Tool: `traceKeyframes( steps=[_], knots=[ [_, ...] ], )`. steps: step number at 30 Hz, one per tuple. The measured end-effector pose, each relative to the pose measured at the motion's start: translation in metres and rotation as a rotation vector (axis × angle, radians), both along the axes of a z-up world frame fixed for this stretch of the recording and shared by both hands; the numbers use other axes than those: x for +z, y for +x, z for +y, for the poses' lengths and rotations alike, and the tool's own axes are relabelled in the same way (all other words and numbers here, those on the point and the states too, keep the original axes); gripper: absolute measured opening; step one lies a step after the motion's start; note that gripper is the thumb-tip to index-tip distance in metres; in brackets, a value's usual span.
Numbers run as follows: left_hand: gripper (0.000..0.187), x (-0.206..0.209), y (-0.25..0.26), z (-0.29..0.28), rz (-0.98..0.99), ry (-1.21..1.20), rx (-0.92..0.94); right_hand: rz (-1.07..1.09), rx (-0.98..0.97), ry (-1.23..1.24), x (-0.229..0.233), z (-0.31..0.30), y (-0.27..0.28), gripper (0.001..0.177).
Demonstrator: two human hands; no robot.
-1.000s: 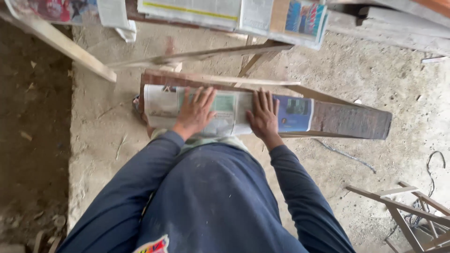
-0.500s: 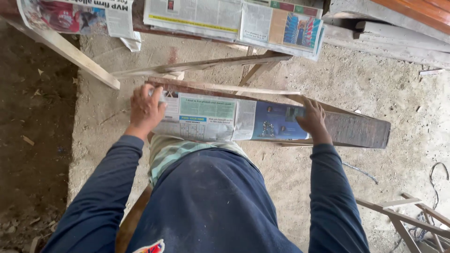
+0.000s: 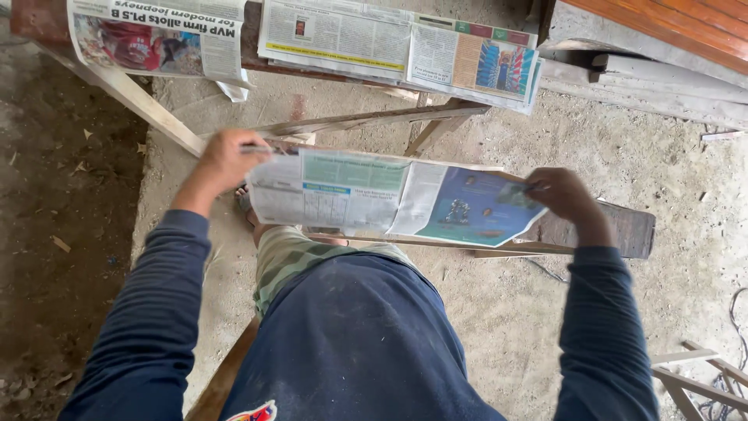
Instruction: The recorder is wrapping a long wooden beam with sheets of newspaper, likely for masking or protection during a furniture finishing process.
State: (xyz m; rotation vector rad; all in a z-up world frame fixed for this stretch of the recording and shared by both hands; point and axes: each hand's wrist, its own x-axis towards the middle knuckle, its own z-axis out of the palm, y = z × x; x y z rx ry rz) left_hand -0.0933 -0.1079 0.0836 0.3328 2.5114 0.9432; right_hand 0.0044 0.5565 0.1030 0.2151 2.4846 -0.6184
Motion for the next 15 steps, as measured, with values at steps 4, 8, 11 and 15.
traceKeyframes(
  steps=[4,8,11,15],
  knots=[
    [0.010,0.077,-0.018,-0.021,0.146,0.402,0.112,0.272,-0.010,-0.058,0.092,0.008,0.004,0.013],
    [0.012,0.144,-0.035,-0.033,0.356,0.513,0.036,0.633,0.039,-0.008,0.198,-0.027,0.015,0.013],
    [0.012,0.179,-0.025,-0.031,0.462,0.541,-0.049,0.718,0.109,0.144,0.198,-0.016,0.034,0.016],
    [0.009,0.146,0.009,-0.039,0.518,0.383,-0.097,0.704,0.240,0.347,0.156,-0.035,0.065,0.021]
  ],
)
